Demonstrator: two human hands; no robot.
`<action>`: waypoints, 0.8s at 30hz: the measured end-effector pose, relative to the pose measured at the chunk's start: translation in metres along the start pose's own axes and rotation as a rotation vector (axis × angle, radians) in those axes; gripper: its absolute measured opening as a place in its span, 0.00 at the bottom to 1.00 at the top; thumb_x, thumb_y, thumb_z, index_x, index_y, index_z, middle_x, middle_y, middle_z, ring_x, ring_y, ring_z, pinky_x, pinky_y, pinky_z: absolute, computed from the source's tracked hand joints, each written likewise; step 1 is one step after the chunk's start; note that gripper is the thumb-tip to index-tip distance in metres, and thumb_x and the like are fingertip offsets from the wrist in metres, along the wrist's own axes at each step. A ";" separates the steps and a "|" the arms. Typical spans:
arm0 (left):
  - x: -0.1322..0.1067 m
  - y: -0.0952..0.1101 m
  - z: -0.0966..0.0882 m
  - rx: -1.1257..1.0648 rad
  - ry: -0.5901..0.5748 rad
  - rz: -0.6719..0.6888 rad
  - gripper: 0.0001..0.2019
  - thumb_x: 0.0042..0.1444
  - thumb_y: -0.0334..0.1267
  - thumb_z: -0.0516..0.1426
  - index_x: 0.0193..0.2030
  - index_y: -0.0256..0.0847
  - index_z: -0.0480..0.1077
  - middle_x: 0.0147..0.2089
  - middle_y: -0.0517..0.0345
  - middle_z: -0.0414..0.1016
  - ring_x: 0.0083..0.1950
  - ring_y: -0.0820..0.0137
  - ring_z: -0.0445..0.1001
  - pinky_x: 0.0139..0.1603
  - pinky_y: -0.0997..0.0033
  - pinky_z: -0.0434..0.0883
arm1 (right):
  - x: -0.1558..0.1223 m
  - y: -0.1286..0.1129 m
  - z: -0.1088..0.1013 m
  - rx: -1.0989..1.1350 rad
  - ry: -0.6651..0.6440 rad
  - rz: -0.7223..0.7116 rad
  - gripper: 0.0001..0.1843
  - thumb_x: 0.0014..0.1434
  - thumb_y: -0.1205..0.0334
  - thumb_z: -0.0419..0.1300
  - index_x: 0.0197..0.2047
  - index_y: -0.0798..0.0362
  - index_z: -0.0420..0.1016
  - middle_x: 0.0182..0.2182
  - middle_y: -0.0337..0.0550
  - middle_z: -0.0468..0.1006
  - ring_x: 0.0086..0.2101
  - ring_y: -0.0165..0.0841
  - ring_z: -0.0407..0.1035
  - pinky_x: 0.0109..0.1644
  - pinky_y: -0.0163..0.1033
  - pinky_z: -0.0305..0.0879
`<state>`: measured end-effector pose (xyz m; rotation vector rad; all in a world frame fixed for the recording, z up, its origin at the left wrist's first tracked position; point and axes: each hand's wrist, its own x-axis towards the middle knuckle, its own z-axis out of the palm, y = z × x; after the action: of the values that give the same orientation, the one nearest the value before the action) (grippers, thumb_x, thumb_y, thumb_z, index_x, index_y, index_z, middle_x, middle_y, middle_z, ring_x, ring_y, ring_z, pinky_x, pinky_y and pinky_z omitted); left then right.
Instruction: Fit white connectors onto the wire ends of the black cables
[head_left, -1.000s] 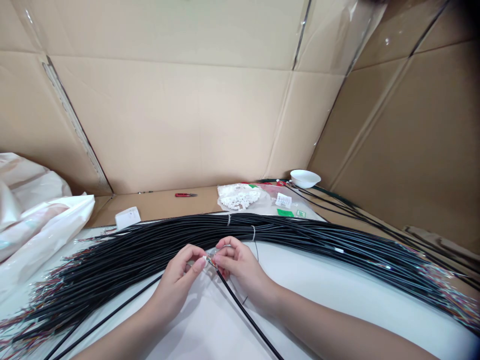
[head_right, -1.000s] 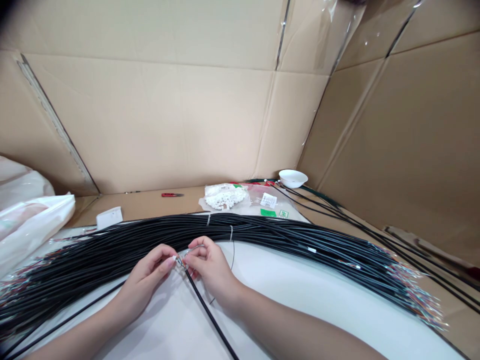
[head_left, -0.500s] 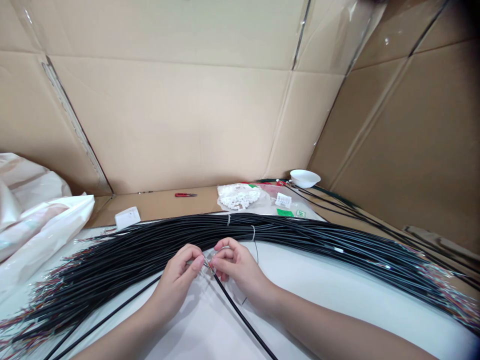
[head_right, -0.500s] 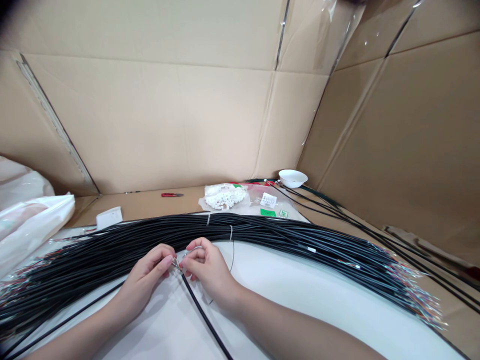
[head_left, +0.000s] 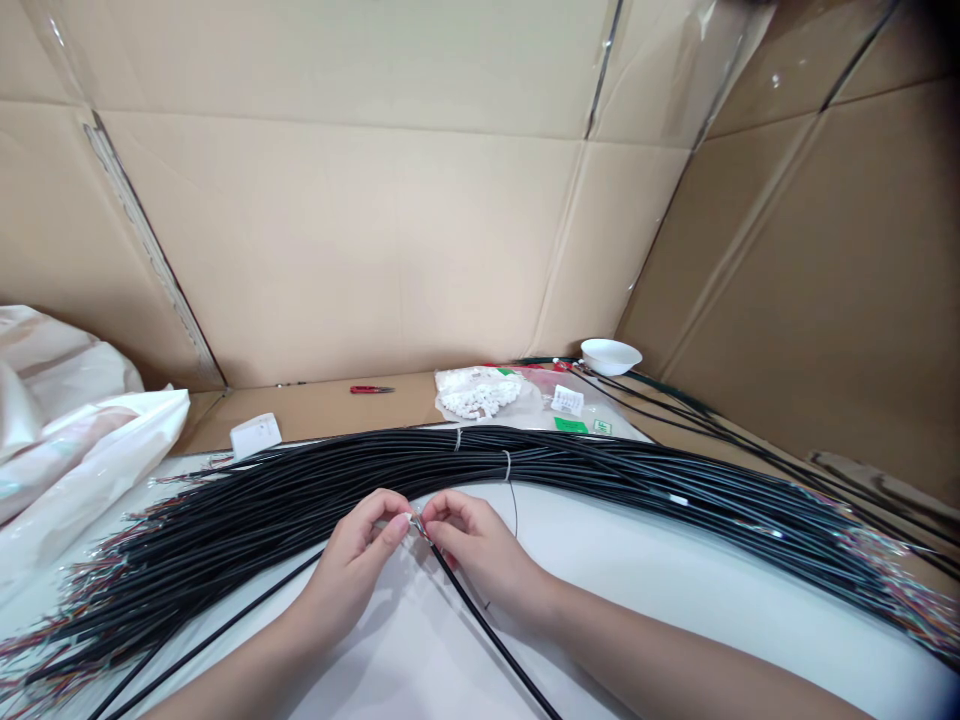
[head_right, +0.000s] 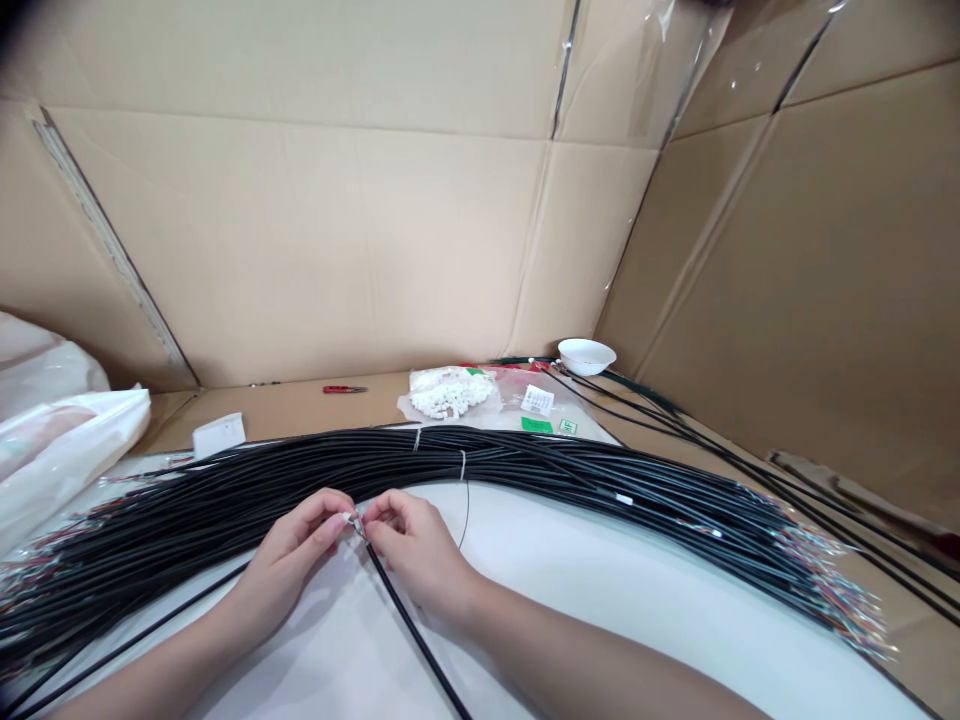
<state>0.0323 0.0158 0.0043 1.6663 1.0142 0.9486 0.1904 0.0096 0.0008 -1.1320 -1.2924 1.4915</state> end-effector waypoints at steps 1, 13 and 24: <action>0.000 0.000 0.000 0.005 -0.006 0.002 0.09 0.58 0.41 0.49 0.34 0.40 0.67 0.33 0.59 0.67 0.36 0.69 0.65 0.37 0.74 0.61 | 0.000 -0.001 0.000 -0.020 -0.005 0.006 0.07 0.49 0.61 0.56 0.25 0.55 0.65 0.19 0.33 0.60 0.21 0.24 0.53 0.24 0.30 0.48; 0.000 0.002 0.000 0.055 -0.012 0.058 0.08 0.57 0.39 0.50 0.35 0.40 0.69 0.37 0.56 0.70 0.39 0.68 0.68 0.39 0.73 0.63 | 0.004 -0.003 -0.003 0.071 -0.055 0.023 0.14 0.46 0.55 0.58 0.19 0.56 0.62 0.17 0.34 0.58 0.21 0.24 0.50 0.26 0.33 0.44; -0.001 -0.003 -0.001 -0.012 -0.004 0.029 0.07 0.57 0.39 0.52 0.35 0.41 0.70 0.47 0.53 0.70 0.48 0.64 0.68 0.44 0.71 0.63 | 0.005 0.000 -0.006 0.097 -0.032 -0.009 0.16 0.45 0.53 0.60 0.19 0.55 0.61 0.16 0.33 0.58 0.20 0.24 0.50 0.26 0.33 0.44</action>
<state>0.0299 0.0155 0.0019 1.6759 0.9822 0.9683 0.1946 0.0158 -0.0005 -1.0425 -1.2316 1.5543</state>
